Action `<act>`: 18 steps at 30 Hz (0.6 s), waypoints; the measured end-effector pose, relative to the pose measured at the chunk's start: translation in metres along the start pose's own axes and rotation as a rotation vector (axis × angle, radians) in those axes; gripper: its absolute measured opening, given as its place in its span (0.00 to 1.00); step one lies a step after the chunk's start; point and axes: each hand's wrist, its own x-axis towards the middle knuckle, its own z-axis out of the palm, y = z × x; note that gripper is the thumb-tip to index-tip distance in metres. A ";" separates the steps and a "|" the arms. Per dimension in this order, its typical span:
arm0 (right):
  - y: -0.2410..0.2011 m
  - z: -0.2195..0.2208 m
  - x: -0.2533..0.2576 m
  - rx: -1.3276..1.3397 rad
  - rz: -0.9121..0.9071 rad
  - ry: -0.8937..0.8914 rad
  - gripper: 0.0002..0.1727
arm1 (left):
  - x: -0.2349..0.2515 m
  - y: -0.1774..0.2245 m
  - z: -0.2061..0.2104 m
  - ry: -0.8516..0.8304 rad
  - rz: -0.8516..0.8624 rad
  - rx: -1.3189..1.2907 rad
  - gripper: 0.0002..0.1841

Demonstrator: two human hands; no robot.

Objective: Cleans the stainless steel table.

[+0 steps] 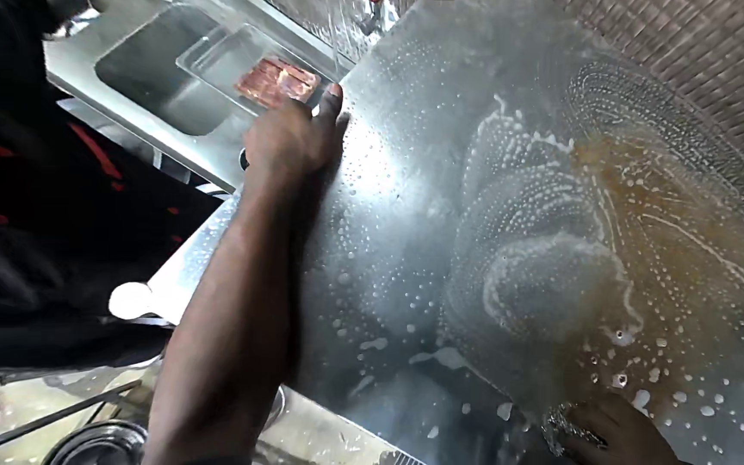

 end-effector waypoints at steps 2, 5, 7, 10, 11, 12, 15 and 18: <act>0.003 0.009 -0.004 0.024 -0.035 0.015 0.12 | -0.003 0.002 0.000 -0.003 -0.002 -0.009 0.55; 0.004 0.030 0.048 0.025 -0.062 0.166 0.11 | -0.003 0.002 -0.001 0.008 -0.006 -0.025 0.55; -0.003 0.031 0.125 0.057 -0.037 0.253 0.07 | -0.001 -0.001 -0.002 0.016 -0.007 -0.032 0.56; -0.004 0.024 0.206 0.162 -0.022 0.376 0.06 | -0.006 -0.006 0.006 0.021 0.007 -0.032 0.57; 0.001 0.023 0.202 0.172 -0.039 0.395 0.06 | -0.003 -0.005 0.001 0.041 0.023 -0.027 0.57; 0.006 0.025 0.173 0.172 -0.036 0.376 0.05 | 0.000 -0.001 -0.002 0.041 0.041 -0.029 0.57; 0.028 0.030 0.036 0.075 0.073 0.310 0.11 | -0.004 -0.002 0.003 0.013 0.026 -0.047 0.56; 0.048 0.027 -0.036 -0.011 0.185 0.280 0.11 | -0.001 -0.006 0.003 0.016 0.036 -0.026 0.57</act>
